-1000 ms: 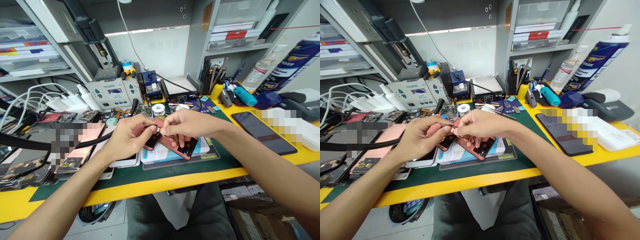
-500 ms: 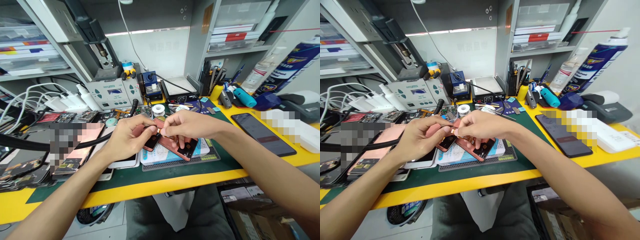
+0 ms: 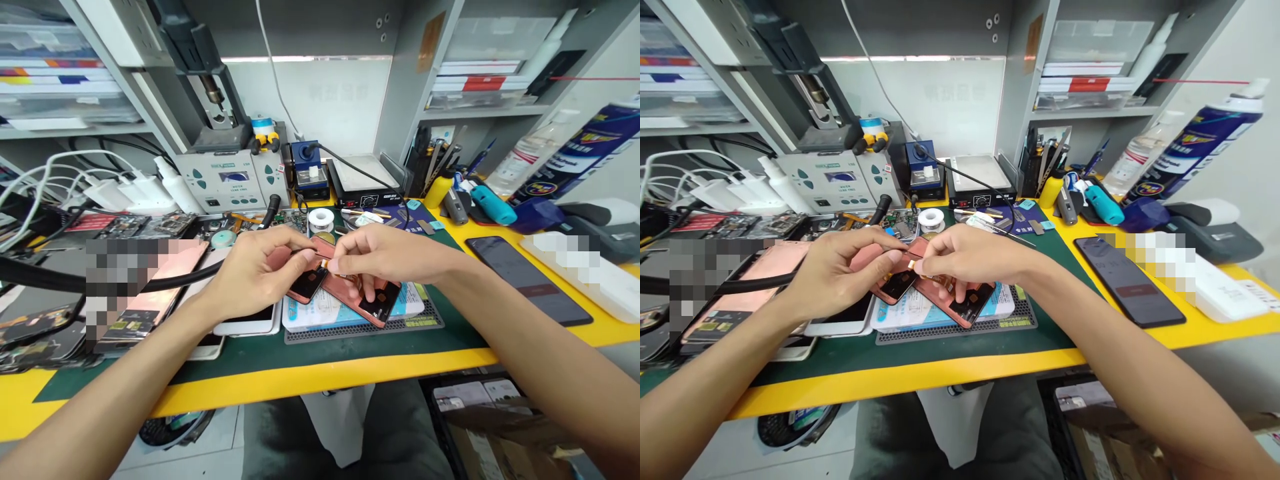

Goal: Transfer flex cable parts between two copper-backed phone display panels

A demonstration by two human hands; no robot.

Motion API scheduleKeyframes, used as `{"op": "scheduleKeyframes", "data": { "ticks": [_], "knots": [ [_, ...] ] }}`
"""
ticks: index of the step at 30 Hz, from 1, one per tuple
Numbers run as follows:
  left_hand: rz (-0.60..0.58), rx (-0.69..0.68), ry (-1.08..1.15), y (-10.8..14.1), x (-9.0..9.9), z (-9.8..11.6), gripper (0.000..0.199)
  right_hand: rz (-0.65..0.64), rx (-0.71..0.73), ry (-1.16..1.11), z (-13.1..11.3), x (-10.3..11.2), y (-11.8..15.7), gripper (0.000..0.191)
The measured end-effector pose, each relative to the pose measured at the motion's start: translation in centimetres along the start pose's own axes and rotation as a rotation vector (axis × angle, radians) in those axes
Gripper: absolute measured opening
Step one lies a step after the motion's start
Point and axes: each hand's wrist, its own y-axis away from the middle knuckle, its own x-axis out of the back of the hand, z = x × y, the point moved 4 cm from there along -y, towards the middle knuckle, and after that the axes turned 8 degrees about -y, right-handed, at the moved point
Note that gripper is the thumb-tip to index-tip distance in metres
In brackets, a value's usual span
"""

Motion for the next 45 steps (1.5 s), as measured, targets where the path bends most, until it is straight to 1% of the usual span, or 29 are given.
{"op": "scheduleKeyframes", "data": {
  "ticks": [4, 10, 15, 19, 23, 26, 31, 34, 37, 41, 45],
  "knots": [
    [-0.020, 0.023, 0.044, 0.0, 0.0, 0.0, 0.022, -0.014, 0.015, -0.009, 0.0, -0.1, 0.0, 0.030],
    [-0.057, 0.076, 0.210, 0.3, -0.3, 0.1, 0.022, 0.020, -0.001, -0.023, 0.1, -0.1, -0.2, 0.026],
    [-0.072, 0.083, 0.257, 0.4, -0.7, 0.3, 0.020, 0.026, -0.008, -0.033, 0.2, -0.1, -0.2, 0.027],
    [-0.078, 0.074, 0.273, 0.3, -0.8, 0.6, 0.019, 0.048, -0.013, -0.043, 0.3, 0.0, -0.2, 0.022],
    [-0.088, 0.149, 0.312, 0.3, -0.9, 0.3, 0.021, 0.048, 0.013, -0.068, 0.5, 0.1, -0.3, 0.021],
    [-0.126, 0.197, 0.331, 0.3, -1.1, 0.0, 0.023, 0.059, 0.032, -0.042, 0.6, 0.1, -0.3, 0.019],
    [-0.204, 0.222, 0.351, 0.3, -1.3, 0.1, 0.023, 0.060, 0.050, -0.015, 0.2, -0.1, -0.2, 0.015],
    [-0.234, 0.219, 0.358, 0.3, -1.2, 0.3, 0.022, 0.070, 0.034, -0.025, 0.0, -0.3, -0.1, 0.015],
    [-0.251, 0.186, 0.337, 0.3, -1.1, 0.4, 0.021, 0.079, 0.018, -0.018, 0.0, -0.4, -0.1, 0.016],
    [-0.263, 0.106, 0.283, 0.4, -1.0, 0.5, 0.017, 0.041, 0.066, -0.022, 0.3, -0.6, -0.3, 0.017],
    [-0.244, 0.084, 0.231, 0.2, -1.0, 0.4, 0.015, 0.029, 0.083, -0.017, 0.4, -0.5, -0.4, 0.018]
  ]
}}
